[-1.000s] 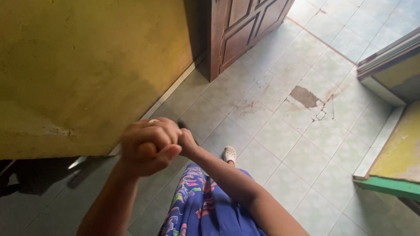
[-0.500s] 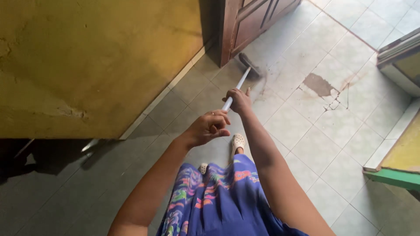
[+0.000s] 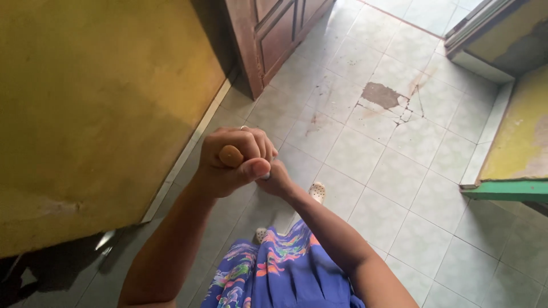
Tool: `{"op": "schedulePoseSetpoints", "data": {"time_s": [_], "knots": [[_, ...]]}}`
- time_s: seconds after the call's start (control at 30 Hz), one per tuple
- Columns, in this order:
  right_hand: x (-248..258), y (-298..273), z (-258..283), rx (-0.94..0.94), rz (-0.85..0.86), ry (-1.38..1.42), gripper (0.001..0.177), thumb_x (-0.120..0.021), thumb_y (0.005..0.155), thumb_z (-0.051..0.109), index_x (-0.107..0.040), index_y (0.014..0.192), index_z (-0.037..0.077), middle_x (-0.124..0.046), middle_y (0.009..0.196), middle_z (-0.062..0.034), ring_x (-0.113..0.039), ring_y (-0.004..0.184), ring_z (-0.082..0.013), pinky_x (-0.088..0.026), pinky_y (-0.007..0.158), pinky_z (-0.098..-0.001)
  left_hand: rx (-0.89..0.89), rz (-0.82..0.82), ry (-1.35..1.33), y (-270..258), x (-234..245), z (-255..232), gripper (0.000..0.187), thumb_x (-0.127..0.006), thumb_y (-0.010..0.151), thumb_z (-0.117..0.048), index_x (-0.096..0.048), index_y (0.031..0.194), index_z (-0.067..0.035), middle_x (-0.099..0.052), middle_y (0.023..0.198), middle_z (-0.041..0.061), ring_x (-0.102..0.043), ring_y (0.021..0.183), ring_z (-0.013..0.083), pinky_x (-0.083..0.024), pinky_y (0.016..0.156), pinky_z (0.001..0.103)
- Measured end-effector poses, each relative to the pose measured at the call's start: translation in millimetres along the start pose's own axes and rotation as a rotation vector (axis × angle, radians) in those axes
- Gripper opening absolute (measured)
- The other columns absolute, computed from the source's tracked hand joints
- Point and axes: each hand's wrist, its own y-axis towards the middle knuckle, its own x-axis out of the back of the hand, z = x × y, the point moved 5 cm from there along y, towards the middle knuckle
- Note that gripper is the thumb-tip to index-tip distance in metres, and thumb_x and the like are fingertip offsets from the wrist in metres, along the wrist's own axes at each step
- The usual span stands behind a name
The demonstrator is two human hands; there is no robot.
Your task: The person sweeps the tiled floor using a broom, moves a mat to the outdoor area, shakes the mat, and continues sweeping the floor near the doorway.
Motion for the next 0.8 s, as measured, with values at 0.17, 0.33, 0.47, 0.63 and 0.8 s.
{"op": "schedulePoseSetpoints", "data": {"time_s": [0.17, 0.33, 0.47, 0.63, 0.8], "knots": [[73.2, -42.1, -174.9, -0.267, 0.264, -0.42, 0.026, -0.072, 0.085, 0.035, -0.074, 0.107, 0.02, -0.077, 0.096, -0.0029, -0.074, 0.087, -0.0226, -0.057, 0.072, -0.0374, 0.033, 0.11, 0.112, 17.3, -40.4, 93.0, 0.033, -0.08, 0.093, -0.018, -0.054, 0.076, -0.008, -0.061, 0.076, 0.003, -0.062, 0.078, 0.0186, -0.052, 0.081, 0.037], [154.4, -26.6, -296.0, -0.404, 0.232, -0.644, 0.012, -0.067, 0.092, 0.031, -0.074, 0.1, 0.025, -0.076, 0.099, 0.0004, -0.07, 0.093, -0.0244, -0.055, 0.081, -0.0355, -0.018, 0.115, 0.197, 58.4, -57.0, 178.1, 0.037, -0.083, 0.091, -0.018, -0.051, 0.078, -0.007, -0.061, 0.085, 0.004, -0.06, 0.088, 0.0213, -0.051, 0.088, 0.037], [211.2, 33.5, -332.9, -0.614, 0.23, -0.775, 0.02, -0.071, 0.089, 0.037, -0.069, 0.093, 0.018, -0.076, 0.099, -0.0029, -0.067, 0.1, -0.0284, -0.033, 0.104, -0.0536, 0.153, 0.179, 0.354, 96.8, -61.9, 239.9, 0.038, -0.088, 0.083, -0.021, -0.055, 0.075, -0.005, -0.064, 0.087, 0.005, -0.058, 0.089, 0.0246, -0.049, 0.079, 0.038], [229.1, 100.3, -301.5, -0.5, 0.227, -0.78, 0.03, -0.075, 0.09, 0.045, -0.069, 0.089, 0.016, -0.074, 0.094, -0.009, -0.07, 0.099, -0.0299, -0.019, 0.12, -0.0612, 0.064, 0.151, 0.414, 132.6, -42.3, 217.5, 0.036, -0.084, 0.086, -0.028, -0.058, 0.078, -0.005, -0.067, 0.096, 0.008, -0.063, 0.092, 0.0248, -0.051, 0.083, 0.036], [177.3, 140.4, -204.1, -0.251, 0.145, -0.206, 0.032, -0.079, 0.078, 0.023, -0.069, 0.107, 0.013, -0.074, 0.103, -0.0112, -0.065, 0.106, -0.0351, -0.051, 0.091, -0.0424, 0.028, -0.017, 0.162, 183.5, 10.7, 108.9, 0.043, -0.075, 0.099, -0.037, -0.056, 0.074, -0.007, -0.059, 0.075, 0.002, -0.062, 0.074, 0.0149, -0.053, 0.075, 0.031]]}}
